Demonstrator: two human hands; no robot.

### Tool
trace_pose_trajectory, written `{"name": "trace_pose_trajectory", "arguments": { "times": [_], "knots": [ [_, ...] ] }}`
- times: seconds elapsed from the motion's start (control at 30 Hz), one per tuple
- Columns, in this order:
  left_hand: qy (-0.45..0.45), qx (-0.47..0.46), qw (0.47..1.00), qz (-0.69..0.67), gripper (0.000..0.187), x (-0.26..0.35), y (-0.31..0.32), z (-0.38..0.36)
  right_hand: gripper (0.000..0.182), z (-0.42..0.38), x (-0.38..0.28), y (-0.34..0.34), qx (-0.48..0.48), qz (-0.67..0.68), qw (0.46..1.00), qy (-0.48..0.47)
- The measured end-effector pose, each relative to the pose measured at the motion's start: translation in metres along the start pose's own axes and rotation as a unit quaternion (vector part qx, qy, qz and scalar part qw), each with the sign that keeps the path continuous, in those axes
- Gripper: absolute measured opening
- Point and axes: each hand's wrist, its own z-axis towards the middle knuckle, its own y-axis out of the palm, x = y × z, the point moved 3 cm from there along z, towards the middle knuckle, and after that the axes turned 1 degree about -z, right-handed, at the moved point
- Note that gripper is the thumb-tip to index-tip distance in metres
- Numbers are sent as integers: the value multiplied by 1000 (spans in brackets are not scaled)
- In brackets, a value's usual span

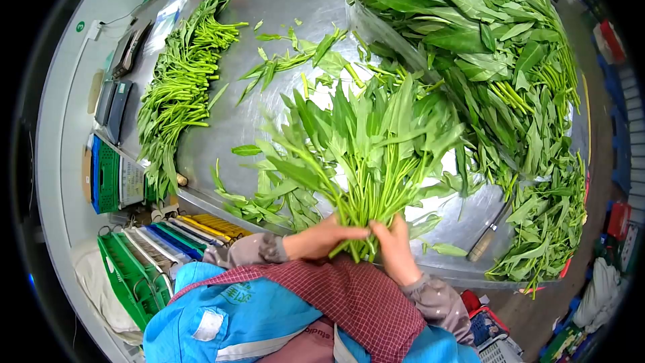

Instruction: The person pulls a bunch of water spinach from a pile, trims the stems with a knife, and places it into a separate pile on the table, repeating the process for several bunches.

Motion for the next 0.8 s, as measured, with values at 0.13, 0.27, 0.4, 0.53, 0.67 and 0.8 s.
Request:
{"name": "trace_pose_trajectory", "arguments": {
  "times": [0.13,0.27,0.4,0.53,0.67,0.8],
  "knots": [
    [58,-41,994,-85,50,-7,-1,-3,30,-4,-6,-2,-28,-169,980,-106],
    [8,-15,988,-153,45,-11,-9,14,28,27,-12,-1,-30,-407,860,-307],
    [-4,-9,986,-167,50,-18,-12,14,25,15,-25,3,-24,-325,936,-133],
    [-8,-13,991,-135,48,-13,-10,12,11,22,-23,-7,48,-81,989,-115],
    [13,-17,993,-119,46,-15,-10,14,15,23,-29,-7,12,-117,989,-85],
    [29,1,990,-140,46,-15,-8,13,13,3,-36,-5,-34,-193,976,-99]
  ]
}}
